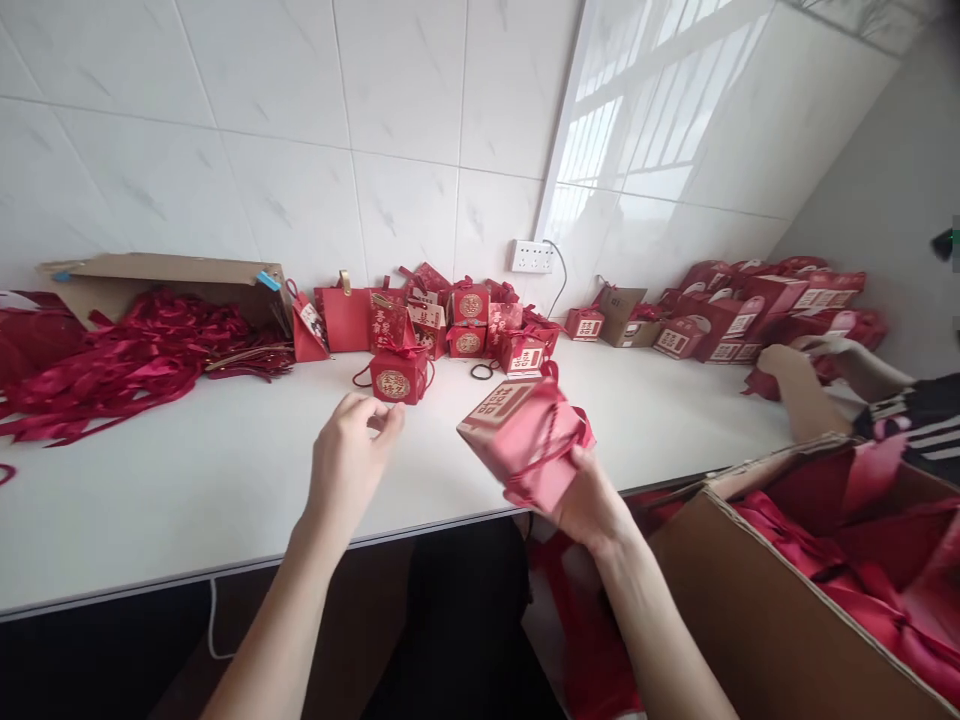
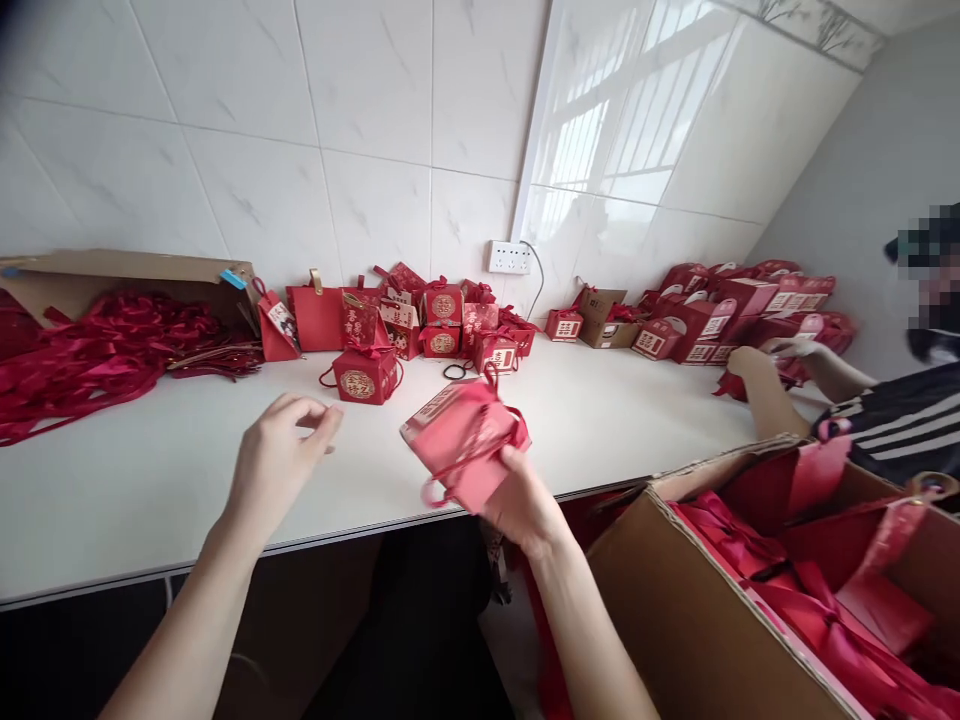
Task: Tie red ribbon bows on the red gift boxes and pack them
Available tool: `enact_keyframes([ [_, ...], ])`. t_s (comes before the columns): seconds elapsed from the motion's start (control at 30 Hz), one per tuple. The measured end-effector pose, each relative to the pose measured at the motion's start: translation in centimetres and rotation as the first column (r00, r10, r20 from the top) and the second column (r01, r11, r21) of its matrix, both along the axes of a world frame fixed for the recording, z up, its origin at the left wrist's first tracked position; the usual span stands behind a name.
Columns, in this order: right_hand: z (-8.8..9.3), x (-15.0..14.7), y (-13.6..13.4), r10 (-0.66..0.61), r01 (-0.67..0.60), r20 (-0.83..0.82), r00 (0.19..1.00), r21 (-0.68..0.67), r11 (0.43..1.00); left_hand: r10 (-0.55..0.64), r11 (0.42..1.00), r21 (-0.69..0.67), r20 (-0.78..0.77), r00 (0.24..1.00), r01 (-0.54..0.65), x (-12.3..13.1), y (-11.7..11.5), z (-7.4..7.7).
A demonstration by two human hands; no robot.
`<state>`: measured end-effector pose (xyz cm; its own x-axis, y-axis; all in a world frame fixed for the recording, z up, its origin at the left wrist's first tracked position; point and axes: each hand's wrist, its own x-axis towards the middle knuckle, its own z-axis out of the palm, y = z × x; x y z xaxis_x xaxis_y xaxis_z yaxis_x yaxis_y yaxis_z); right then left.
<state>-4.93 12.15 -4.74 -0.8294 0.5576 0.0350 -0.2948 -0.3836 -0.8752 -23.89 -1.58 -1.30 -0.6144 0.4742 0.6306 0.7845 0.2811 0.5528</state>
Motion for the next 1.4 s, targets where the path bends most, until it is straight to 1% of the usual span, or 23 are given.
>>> enact_keyframes([
  [0.07, -0.4, 0.8, 0.0, 0.123, -0.140, -0.073, 0.990, -0.298, 0.944, -0.195, 0.980, -0.036, 0.072, 0.978, 0.198, 0.1, 1.8, -1.9],
  [0.1, -0.5, 1.2, -0.2, 0.127, -0.160, -0.111, 0.986, -0.380, 0.911, -0.293, 0.952, -0.066, 0.094, 0.951, 0.300, 0.7, 2.7, -3.0],
  [0.2, -0.3, 2.5, -0.7, 0.070, -0.153, -0.194, 0.978, -0.454, 0.878, -0.515, 0.823, -0.230, 0.085, 0.853, 0.520, 3.1, 4.7, -6.5],
  [0.27, 0.0, 3.3, -1.0, 0.037, -0.130, -0.205, 0.978, -0.464, 0.876, -0.570, 0.746, -0.385, 0.050, 0.820, 0.543, 4.3, 5.5, -8.8],
  [0.33, 0.3, 4.0, -1.1, 0.021, -0.108, -0.184, 0.983, -0.478, 0.872, -0.563, 0.713, -0.503, 0.004, 0.827, 0.488, 4.7, 6.0, -10.6],
  [0.4, 0.5, 4.7, -1.3, 0.001, -0.076, -0.154, 0.988, -0.479, 0.874, -0.548, 0.712, -0.540, -0.029, 0.836, 0.448, 4.6, 6.1, -11.6],
  [0.47, 0.5, 5.4, -1.6, -0.042, -0.015, -0.115, 0.992, -0.453, 0.891, -0.564, 0.723, -0.499, -0.027, 0.826, 0.477, 4.2, 5.7, -11.9],
  [0.53, 0.2, 6.2, -2.0, -0.135, 0.101, -0.063, 0.989, -0.384, 0.918, -0.635, 0.708, -0.389, 0.014, 0.773, 0.589, 3.7, 5.1, -11.6],
  [0.57, -0.1, 6.7, -2.3, -0.206, 0.184, -0.033, 0.978, -0.324, 0.928, -0.686, 0.687, -0.286, 0.047, 0.726, 0.668, 3.5, 4.8, -11.3],
  [0.63, -0.9, 8.2, -2.9, -0.404, 0.404, 0.026, 0.915, -0.118, 0.907, -0.768, 0.637, 0.028, 0.102, 0.632, 0.770, 3.5, 4.4, -10.4],
  [0.67, -1.3, 9.1, -3.3, -0.534, 0.533, 0.052, 0.844, 0.033, 0.845, -0.788, 0.615, 0.186, 0.128, 0.602, 0.766, 3.7, 4.4, -9.9],
  [0.7, -1.6, 10.2, -3.6, -0.671, 0.648, 0.071, 0.738, 0.204, 0.734, -0.791, 0.608, 0.304, 0.154, 0.592, 0.733, 4.1, 4.6, -9.2],
  [0.73, -1.9, 11.4, -4.0, -0.790, 0.715, 0.079, 0.608, 0.379, 0.587, -0.790, 0.608, 0.355, 0.182, 0.585, 0.710, 4.7, 5.0, -8.6],
  [0.8, -2.1, 14.0, -4.7, -0.932, 0.684, 0.050, 0.360, 0.665, 0.300, -0.810, 0.585, 0.315, 0.259, 0.526, 0.747, 6.5, 6.1, -7.2],
  [0.83, -2.0, 15.3, -5.2, -0.959, 0.622, 0.021, 0.284, 0.757, 0.201, -0.836, 0.543, 0.310, 0.288, 0.467, 0.780, 7.7, 6.8, -6.5],
  [0.87, -1.9, 16.6, -5.6, -0.969, 0.556, -0.011, 0.249, 0.821, 0.133, -0.858, 0.499, 0.327, 0.316, 0.405, 0.802, 9.0, 7.4, -5.9],
  [0.97, -1.4, 19.4, -7.0, -0.966, 0.408, -0.110, 0.235, 0.913, -0.005, -0.896, 0.401, 0.411, 0.363, 0.257, 0.819, 13.0, 8.5, -4.0],
  [1.03, -1.1, 20.5, -7.9, -0.963, 0.345, -0.142, 0.231, 0.937, -0.056, -0.908, 0.355, 0.373, 0.354, 0.223, 0.857, 15.2, 8.4, -2.7],
  [1.07, -0.9, 20.8, -8.4, -0.962, 0.326, -0.143, 0.231, 0.943, -0.062, -0.919, 0.328, 0.320, 0.327, 0.221, 0.889, 16.2, 8.2, -2.0],
  [1.17, -0.5, 21.1, -9.8, -0.966, 0.312, -0.119, 0.228, 0.949, -0.043, -0.944, 0.298, 0.166, 0.198, 0.264, 0.940, 18.6, 6.8, -0.5],
  [1.27, 0.0, 20.9, -10.8, -0.971, 0.350, -0.090, 0.220, 0.937, -0.007, -0.949, 0.296, 0.246, -0.033, 0.314, 0.923, 20.3, 4.9, -0.2],
  [1.33, 0.1, 20.8, -11.1, -0.969, 0.385, -0.091, 0.230, 0.923, 0.005, -0.921, 0.236, 0.332, -0.225, 0.320, 0.913, 21.1, 3.8, -0.6],
  [1.4, 0.1, 20.7, -11.2, -0.961, 0.411, -0.109, 0.252, 0.911, 0.004, -0.872, 0.181, 0.353, -0.375, 0.316, 0.918, 21.6, 3.0, -1.1],
])
